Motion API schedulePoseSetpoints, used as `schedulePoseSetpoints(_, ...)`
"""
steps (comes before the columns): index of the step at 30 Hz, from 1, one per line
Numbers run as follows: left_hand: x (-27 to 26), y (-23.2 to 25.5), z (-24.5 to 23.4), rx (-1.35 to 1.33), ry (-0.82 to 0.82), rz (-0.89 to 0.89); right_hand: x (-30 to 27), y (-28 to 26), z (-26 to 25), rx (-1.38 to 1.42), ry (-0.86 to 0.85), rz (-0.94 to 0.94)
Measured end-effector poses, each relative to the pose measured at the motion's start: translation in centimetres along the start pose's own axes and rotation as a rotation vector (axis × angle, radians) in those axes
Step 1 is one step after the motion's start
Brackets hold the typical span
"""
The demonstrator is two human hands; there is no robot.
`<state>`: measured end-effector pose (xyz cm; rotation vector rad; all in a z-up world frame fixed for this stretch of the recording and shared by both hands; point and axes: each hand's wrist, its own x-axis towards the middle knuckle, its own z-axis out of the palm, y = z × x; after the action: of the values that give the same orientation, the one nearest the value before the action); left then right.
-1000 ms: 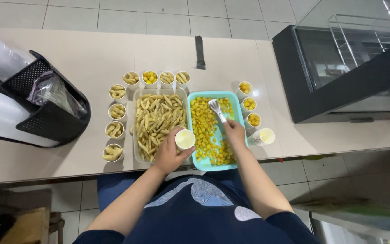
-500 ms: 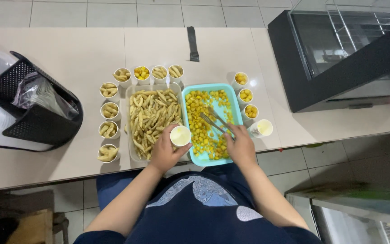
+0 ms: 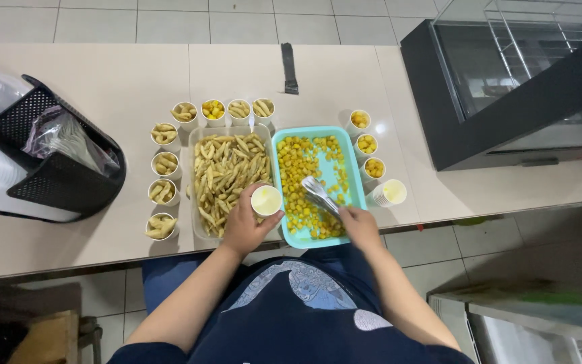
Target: Filling small paper cups with snacks using tongs.
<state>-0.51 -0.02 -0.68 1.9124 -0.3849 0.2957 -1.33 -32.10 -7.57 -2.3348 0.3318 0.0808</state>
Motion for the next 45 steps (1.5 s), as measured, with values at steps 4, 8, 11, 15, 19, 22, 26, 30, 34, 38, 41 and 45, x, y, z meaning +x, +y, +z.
schedulePoseSetpoints(4, 0.1, 0.2, -0.1, -0.016, -0.006, -0.005, 2.8, -0.8, 3.8, 0.092, -0.03, 0.039)
schedulePoseSetpoints(8, 0.0, 0.2, -0.1, 0.002, -0.008, -0.018, 4.0, -3.6, 5.4, 0.346, -0.015, 0.122)
schedulePoseSetpoints(11, 0.0, 0.6, -0.3, -0.002, -0.019, -0.035, 5.5, -2.9, 6.2, 0.369, 0.07, 0.064)
schedulePoseSetpoints(15, 0.2, 0.8, -0.5, 0.004, -0.042, -0.082, 6.1, -2.1, 5.2, 0.141, 0.324, -0.316)
schedulePoseSetpoints(19, 0.2, 0.7, -0.5, 0.02, -0.041, -0.087, 1.1, -9.5, -0.6, -0.045, 0.31, -0.294)
schedulePoseSetpoints(22, 0.3, 0.8, -0.5, 0.026, -0.05, -0.094, -0.8, -11.6, -2.4, -0.167, 0.311, -0.285)
schedulePoseSetpoints(26, 0.3, 0.7, -0.5, 0.026, -0.045, -0.084, -2.3, -11.6, -3.0, -0.191, 0.262, -0.327)
schedulePoseSetpoints(30, 0.6, 1.3, -0.7, 0.021, -0.019, -0.049, -2.2, -10.0, -3.2, -0.19, 0.289, -0.225)
schedulePoseSetpoints(34, 0.4, 0.8, -0.5, 0.014, 0.011, -0.012, -1.2, -7.9, -3.0, -0.21, 0.33, -0.202)
schedulePoseSetpoints(38, 0.4, 0.9, -0.4, -0.005, -0.006, -0.05, -0.5, -7.7, -1.7, -0.24, 0.31, -0.206)
schedulePoseSetpoints(41, 0.5, 1.1, -0.5, 0.016, -0.021, -0.081, -0.2, -8.3, -0.7, -0.196, 0.295, -0.215)
schedulePoseSetpoints(45, 0.3, 0.9, -0.4, 0.003, -0.012, -0.053, -0.4, -8.7, -0.3, -0.193, 0.302, -0.218)
